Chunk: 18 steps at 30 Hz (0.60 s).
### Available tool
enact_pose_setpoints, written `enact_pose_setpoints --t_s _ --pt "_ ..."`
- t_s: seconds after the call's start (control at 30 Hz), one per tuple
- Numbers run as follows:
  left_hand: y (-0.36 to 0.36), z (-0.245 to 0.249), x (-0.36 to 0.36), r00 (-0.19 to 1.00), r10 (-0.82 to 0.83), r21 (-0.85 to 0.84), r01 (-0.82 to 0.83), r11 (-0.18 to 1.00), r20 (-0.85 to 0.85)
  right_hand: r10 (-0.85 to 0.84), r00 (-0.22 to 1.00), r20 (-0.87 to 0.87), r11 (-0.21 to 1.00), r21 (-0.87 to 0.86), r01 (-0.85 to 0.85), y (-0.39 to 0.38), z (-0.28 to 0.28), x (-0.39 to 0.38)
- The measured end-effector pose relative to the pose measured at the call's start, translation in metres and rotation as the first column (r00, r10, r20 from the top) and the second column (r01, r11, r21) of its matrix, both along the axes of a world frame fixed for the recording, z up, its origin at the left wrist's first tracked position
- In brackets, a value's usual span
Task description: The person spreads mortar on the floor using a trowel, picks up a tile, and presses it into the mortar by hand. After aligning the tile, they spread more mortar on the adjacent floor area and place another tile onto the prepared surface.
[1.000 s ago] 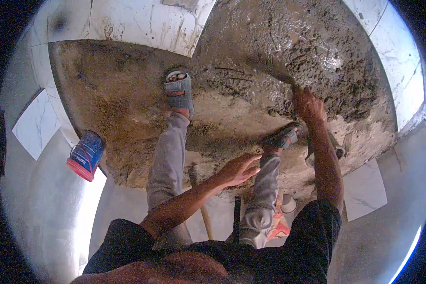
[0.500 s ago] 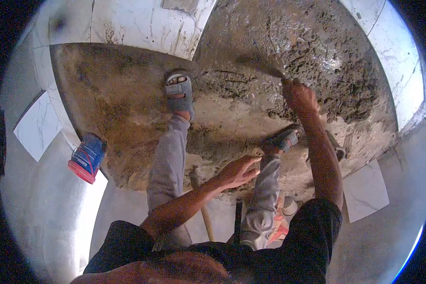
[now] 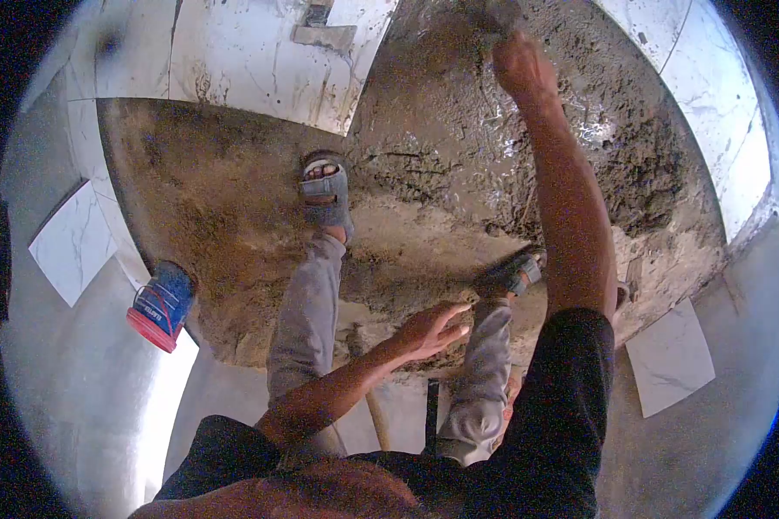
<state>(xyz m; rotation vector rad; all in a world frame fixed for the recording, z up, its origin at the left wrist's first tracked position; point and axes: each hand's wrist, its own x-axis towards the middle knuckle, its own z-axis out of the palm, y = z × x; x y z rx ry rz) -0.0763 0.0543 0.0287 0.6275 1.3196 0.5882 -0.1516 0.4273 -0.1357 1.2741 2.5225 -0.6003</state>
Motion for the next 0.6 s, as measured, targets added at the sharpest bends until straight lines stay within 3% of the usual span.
enact_pose_setpoints --t_s 0.03,0.1,0.13,0.2,0.27,0.33,0.4,0.47,0.5,0.53,0.57,0.6 --pt "0.002 0.001 -0.002 0.999 -0.035 -0.047 0.036 0.998 0.033 -0.003 1.000 -0.004 1.000 -0.004 0.003 0.012 -0.015 -0.004" --pt "0.002 -0.003 -0.001 1.000 -0.019 -0.040 0.020 0.999 0.017 0.261 0.963 0.070 0.949 0.166 -0.269 0.034 -0.046 0.007" --pt "0.001 -0.002 -0.001 1.000 0.001 -0.024 -0.001 1.000 0.005 0.259 0.963 0.072 0.951 0.155 -0.267 0.039 -0.047 0.020" --pt "0.005 -0.002 -0.006 1.000 0.008 -0.013 -0.007 1.000 0.005 0.142 0.987 0.074 0.988 0.044 -0.145 0.062 -0.038 0.031" --pt "0.013 0.005 -0.013 1.000 0.018 0.006 -0.018 1.000 0.011 -0.018 0.996 0.084 0.998 0.058 0.013 0.049 0.025 0.027" --pt "0.026 0.012 -0.025 1.000 0.001 0.031 -0.001 1.000 0.015 -0.073 0.997 -0.002 0.985 -0.154 0.072 0.068 -0.011 0.072" --pt "0.040 0.017 -0.043 1.000 0.020 0.084 -0.021 0.996 0.014 -0.214 0.957 0.195 0.968 -0.091 0.234 0.062 -0.013 0.088" --pt "0.049 0.025 -0.061 0.999 0.033 0.129 -0.034 0.991 0.012 -0.128 0.972 0.199 0.989 -0.049 0.140 0.039 0.013 0.072" --pt "0.052 0.025 -0.071 1.000 0.007 0.170 -0.004 0.985 -0.019 0.455 0.890 -0.033 0.783 0.491 -0.382 0.041 -0.059 0.124" --pt "0.054 0.028 -0.081 0.999 -0.016 0.205 0.025 0.978 -0.047 0.118 0.993 -0.017 0.972 0.208 -0.112 0.033 -0.034 0.091" --pt "0.056 0.030 -0.095 0.999 -0.023 0.213 0.033 0.977 -0.049 -0.214 0.972 0.099 0.972 -0.076 0.222 0.018 -0.005 0.053" --pt "0.060 0.029 -0.114 0.993 -0.092 0.209 0.104 0.972 -0.071 -0.190 0.982 -0.013 0.980 -0.071 0.188 0.007 -0.007 0.039"
